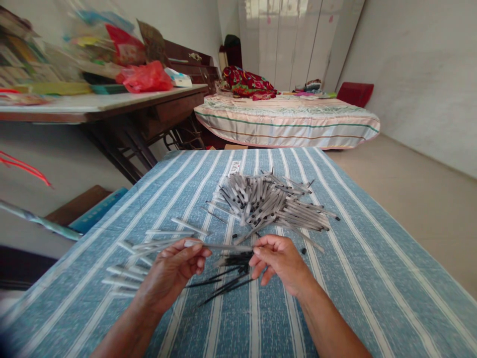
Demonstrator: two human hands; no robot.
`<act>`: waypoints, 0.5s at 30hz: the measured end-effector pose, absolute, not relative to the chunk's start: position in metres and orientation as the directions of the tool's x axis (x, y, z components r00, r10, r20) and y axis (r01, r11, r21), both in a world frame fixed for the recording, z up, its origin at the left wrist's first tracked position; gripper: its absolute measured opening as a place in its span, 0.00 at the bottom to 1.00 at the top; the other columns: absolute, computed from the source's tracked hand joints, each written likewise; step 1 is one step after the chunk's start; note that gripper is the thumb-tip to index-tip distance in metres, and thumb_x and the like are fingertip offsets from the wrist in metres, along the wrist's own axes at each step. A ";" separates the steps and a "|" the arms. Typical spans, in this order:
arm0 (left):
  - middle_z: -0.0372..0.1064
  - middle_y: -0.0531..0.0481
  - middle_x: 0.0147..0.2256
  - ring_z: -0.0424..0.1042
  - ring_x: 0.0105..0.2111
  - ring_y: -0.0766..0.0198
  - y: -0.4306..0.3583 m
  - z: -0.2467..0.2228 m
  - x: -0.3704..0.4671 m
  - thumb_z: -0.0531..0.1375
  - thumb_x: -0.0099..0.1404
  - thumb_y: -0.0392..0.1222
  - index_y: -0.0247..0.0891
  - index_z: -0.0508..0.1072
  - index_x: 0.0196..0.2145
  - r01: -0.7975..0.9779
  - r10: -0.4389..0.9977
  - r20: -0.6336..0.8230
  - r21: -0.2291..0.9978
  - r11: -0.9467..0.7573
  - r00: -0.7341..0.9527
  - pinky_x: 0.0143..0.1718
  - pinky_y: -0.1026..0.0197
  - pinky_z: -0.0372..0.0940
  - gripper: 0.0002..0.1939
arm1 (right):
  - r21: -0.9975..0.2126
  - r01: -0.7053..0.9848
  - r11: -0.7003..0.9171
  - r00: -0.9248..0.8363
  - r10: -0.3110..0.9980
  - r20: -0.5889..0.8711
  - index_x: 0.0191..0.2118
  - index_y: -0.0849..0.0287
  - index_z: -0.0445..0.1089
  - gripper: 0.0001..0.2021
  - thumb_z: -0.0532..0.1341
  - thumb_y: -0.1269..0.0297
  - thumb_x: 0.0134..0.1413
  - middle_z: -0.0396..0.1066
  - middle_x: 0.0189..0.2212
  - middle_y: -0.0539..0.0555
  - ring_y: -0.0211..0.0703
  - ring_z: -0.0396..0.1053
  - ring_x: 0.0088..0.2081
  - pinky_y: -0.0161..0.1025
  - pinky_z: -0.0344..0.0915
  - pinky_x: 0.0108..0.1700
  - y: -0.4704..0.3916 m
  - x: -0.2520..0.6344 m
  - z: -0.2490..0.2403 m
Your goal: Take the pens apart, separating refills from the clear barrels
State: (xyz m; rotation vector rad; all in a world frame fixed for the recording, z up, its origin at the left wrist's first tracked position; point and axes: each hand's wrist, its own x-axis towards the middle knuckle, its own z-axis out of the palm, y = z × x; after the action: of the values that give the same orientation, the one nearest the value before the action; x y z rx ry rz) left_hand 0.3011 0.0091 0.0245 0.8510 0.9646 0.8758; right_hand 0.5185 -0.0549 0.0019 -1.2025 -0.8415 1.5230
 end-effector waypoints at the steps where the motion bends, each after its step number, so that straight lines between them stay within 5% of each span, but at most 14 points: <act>1: 0.73 0.47 0.24 0.66 0.19 0.70 0.009 0.024 0.301 0.64 0.52 0.37 0.33 0.69 0.25 -0.229 0.896 -0.314 0.891 0.393 0.316 0.20 0.69 0.61 0.07 | -0.925 -0.263 -0.273 -0.024 0.961 -0.277 0.32 0.63 0.65 0.14 0.63 0.58 0.43 0.72 0.22 0.52 0.38 0.70 0.19 0.29 0.62 0.14 -0.055 0.518 0.002; 15: 0.70 0.50 0.20 0.63 0.16 0.72 0.038 0.029 0.263 0.64 0.47 0.37 0.33 0.68 0.24 -0.195 0.933 -0.319 0.917 0.349 0.169 0.18 0.70 0.60 0.08 | -0.956 -0.089 -0.278 0.039 0.959 -0.282 0.26 0.61 0.62 0.08 0.59 0.62 0.43 0.69 0.16 0.48 0.32 0.63 0.12 0.25 0.56 0.12 -0.054 0.547 0.004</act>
State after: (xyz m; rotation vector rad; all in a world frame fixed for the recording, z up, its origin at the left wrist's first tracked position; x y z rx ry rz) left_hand 0.2629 0.0376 0.0294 0.8605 1.0945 0.9608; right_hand 0.5466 -0.0536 0.0044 -1.3732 -0.9612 1.4123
